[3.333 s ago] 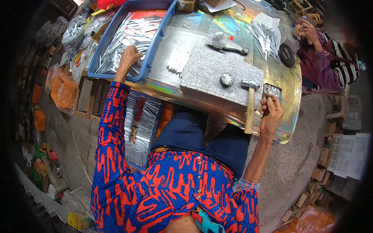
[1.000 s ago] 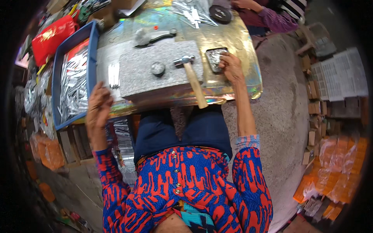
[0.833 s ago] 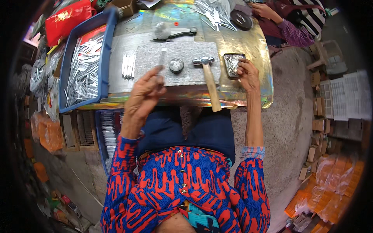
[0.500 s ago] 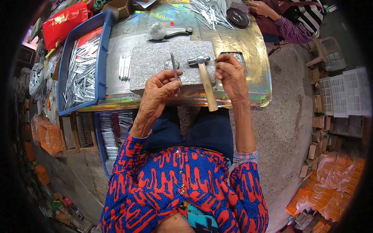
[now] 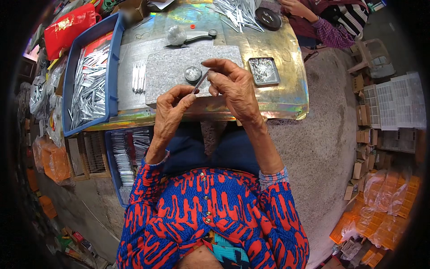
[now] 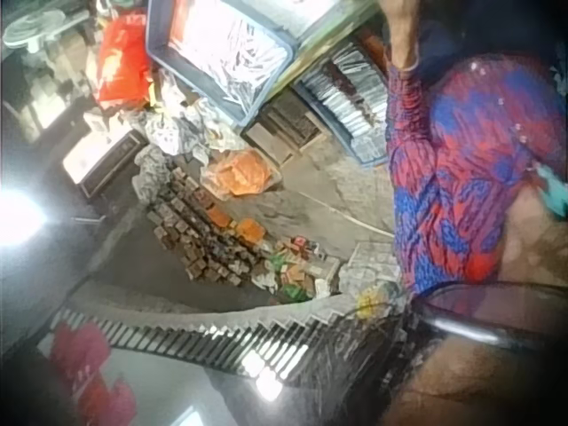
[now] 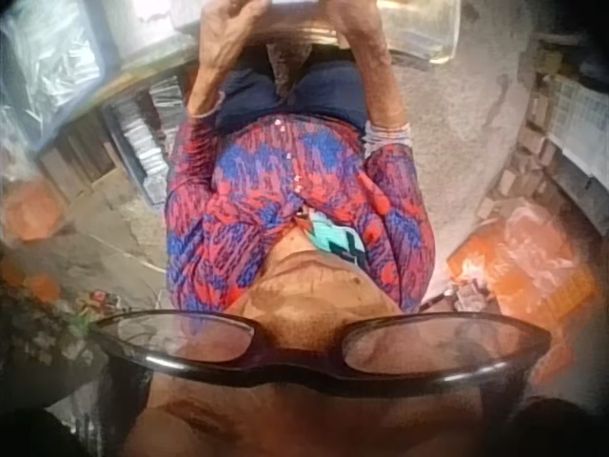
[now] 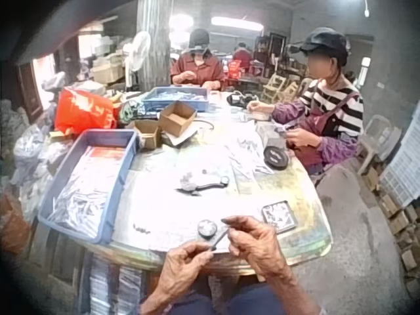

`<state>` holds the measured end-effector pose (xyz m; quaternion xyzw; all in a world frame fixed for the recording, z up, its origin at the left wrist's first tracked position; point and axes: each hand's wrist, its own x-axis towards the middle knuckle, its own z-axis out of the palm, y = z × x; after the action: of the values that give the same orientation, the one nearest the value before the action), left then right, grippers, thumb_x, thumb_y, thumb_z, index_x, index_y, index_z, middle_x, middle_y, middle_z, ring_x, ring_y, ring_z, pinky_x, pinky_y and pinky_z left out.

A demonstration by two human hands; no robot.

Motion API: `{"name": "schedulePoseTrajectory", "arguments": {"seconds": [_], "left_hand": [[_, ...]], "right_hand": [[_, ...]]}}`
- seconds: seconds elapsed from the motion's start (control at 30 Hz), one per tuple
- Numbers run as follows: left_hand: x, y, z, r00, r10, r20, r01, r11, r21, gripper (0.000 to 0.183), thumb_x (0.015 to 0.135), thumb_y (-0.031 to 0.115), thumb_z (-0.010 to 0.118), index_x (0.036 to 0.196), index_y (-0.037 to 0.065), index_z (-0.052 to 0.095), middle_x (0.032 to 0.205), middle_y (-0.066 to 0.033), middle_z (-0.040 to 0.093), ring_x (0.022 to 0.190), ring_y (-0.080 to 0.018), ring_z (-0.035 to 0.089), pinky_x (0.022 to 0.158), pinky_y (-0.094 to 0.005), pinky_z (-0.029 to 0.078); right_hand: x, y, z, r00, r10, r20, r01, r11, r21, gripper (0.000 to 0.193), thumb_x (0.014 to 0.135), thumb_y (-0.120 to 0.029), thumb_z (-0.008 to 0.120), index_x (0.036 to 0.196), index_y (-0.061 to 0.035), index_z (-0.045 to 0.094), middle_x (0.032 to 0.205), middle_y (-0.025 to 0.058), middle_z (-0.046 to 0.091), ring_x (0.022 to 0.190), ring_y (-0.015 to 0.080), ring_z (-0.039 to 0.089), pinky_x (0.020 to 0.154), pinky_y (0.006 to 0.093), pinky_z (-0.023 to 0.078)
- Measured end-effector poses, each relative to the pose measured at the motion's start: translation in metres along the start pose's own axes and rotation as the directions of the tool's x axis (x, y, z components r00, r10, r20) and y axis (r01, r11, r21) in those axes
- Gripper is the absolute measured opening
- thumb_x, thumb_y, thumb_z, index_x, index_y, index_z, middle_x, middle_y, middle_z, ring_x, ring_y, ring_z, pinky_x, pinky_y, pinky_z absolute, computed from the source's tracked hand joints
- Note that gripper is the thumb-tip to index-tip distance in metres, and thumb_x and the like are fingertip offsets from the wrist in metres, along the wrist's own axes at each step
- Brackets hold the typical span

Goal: The person assembles metal components by attaching small fasteners onto metal strips and hammering them into place on a stone block.

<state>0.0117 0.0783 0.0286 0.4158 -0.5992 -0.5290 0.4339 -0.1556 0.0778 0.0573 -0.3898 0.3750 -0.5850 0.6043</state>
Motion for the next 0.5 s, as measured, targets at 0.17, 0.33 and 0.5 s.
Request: {"name": "schedulePoseTrajectory", "arguments": {"seconds": [0.17,0.33,0.5], "left_hand": [[0.002,-0.003,-0.013,0.997,-0.068,-0.047,0.062,0.991,-0.115,0.016,0.080,0.010,0.061,0.090,-0.001,0.062,0.076,-0.0022,0.059,0.068,-0.0062,0.051,0.062,-0.0198,0.040],[0.010,-0.008,-0.009,0.982,-0.184,-0.037,0.103,0.694,-0.713,0.024,0.080,0.011,0.063,0.096,-0.004,0.055,0.080,-0.0057,0.059,0.065,-0.0097,0.054,0.059,-0.0232,0.045],[0.010,-0.017,-0.004,0.978,-0.210,0.002,0.119,0.544,-0.830,0.025,0.083,0.009,0.058,0.104,-0.001,0.050,0.080,-0.0078,0.058,0.069,-0.0140,0.056,0.064,-0.0272,0.047]], "right_hand": [[-0.003,0.008,-0.002,0.999,0.029,0.039,-0.029,1.000,-0.005,0.018,0.082,-0.002,0.056,0.097,0.0072,0.055,0.076,0.0037,0.054,0.058,0.0058,0.047,0.053,0.0185,0.041],[-0.012,0.017,0.010,0.999,-0.044,-0.026,0.043,0.998,-0.045,0.015,0.082,-0.003,0.056,0.095,0.0050,0.056,0.075,0.0037,0.056,0.057,0.0062,0.049,0.052,0.0187,0.041],[-0.027,0.026,0.024,0.975,-0.213,-0.068,0.175,0.915,-0.365,0.013,0.081,0.002,0.052,0.094,0.0009,0.057,0.076,0.0030,0.056,0.060,0.0060,0.052,0.055,0.0182,0.042]]}}
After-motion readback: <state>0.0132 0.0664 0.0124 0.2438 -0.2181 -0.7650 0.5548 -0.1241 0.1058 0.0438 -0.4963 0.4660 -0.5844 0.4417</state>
